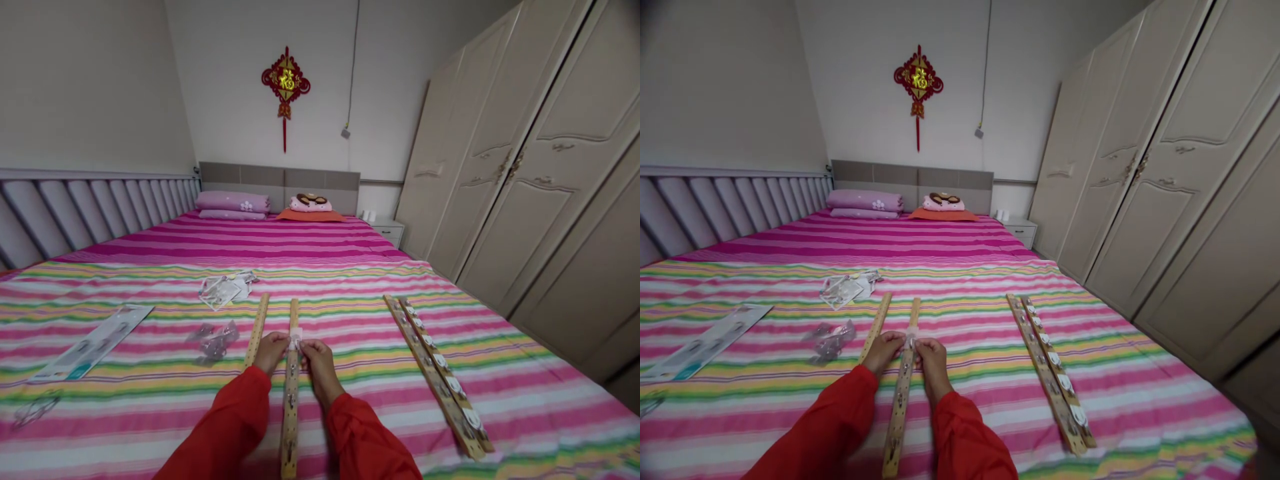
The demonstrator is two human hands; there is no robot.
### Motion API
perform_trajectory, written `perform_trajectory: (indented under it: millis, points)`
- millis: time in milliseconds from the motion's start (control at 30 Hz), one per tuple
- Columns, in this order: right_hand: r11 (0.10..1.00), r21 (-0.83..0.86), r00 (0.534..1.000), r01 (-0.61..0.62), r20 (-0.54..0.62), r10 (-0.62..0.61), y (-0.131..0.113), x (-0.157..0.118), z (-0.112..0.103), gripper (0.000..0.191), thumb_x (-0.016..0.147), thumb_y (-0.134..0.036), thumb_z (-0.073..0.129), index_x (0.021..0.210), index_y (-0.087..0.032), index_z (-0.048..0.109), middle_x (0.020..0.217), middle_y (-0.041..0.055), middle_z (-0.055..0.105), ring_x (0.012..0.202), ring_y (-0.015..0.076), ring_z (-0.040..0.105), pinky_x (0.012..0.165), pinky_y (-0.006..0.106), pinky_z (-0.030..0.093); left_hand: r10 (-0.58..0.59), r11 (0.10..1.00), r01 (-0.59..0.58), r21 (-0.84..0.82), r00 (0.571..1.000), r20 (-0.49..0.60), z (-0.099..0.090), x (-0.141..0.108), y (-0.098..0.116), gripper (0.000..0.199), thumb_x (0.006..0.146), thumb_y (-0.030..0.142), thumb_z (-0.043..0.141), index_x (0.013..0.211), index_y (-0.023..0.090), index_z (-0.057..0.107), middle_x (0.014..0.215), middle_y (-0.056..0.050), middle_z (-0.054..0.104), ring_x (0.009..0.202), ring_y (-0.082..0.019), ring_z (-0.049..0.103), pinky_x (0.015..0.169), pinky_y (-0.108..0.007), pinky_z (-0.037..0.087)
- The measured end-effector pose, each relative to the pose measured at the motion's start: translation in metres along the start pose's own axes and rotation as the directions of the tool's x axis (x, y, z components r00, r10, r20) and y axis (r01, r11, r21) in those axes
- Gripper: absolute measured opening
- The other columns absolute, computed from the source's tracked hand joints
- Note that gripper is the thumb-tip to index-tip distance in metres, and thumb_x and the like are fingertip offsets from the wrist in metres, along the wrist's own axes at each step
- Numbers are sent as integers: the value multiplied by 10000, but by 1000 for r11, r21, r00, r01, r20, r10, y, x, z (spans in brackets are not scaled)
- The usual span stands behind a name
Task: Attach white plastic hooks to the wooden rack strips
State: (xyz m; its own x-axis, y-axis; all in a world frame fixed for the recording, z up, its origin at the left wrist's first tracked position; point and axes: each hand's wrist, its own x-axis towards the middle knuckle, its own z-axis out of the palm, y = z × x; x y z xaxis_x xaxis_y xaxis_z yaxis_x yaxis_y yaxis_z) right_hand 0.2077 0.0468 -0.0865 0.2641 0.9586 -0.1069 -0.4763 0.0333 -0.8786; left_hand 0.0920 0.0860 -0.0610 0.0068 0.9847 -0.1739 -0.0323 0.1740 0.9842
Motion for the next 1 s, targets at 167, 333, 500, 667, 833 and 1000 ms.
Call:
perform_trajectory:
  millis: [167,333,500,667,833,1000]
  points:
    - [997,-76,999,-24,-50,20,8,9,2,184,547,-309,715,570,-162,605,363,-68,479,305,62,357,323,196,232,6,999,-5,43,1000,-18,-1,9,-8,219,459,325,674,556,153,578,441,46,499,440,-87,460,469,-216,353]
    - [994,-102,995,-44,-95,34,15,13,2,156,551,-292,696,568,-175,594,332,-83,447,285,61,319,321,207,198,8,995,-6,104,1000,-22,-2,16,-14,132,497,269,638,536,162,573,419,54,483,433,-91,445,460,-217,334]
    - [993,-107,994,-50,-106,39,20,16,0,167,548,-290,704,542,-182,576,322,-83,438,285,66,315,327,214,190,10,990,-6,140,999,-31,-2,21,-21,87,540,236,633,551,162,587,426,51,494,457,-106,480,469,-218,352]
    - [991,-129,993,-36,-119,21,23,18,-1,158,554,-282,704,540,-183,581,318,-78,439,295,74,332,336,219,197,11,990,-4,144,999,-46,-3,23,-27,118,551,258,650,579,159,592,447,44,522,472,-116,502,476,-222,362]
    - [990,-138,990,-40,-138,21,22,17,0,129,555,-267,682,548,-183,585,320,-80,444,297,74,339,337,216,208,2,992,5,126,998,-58,-3,21,-30,143,539,269,644,602,155,585,459,46,535,476,-110,496,490,-224,364]
    - [988,-151,989,-41,-150,18,22,16,0,126,560,-260,670,543,-182,573,329,-80,453,296,68,343,335,211,222,-25,994,31,102,998,-53,-2,19,-27,157,537,263,648,630,155,583,484,41,558,496,-111,513,506,-226,383]
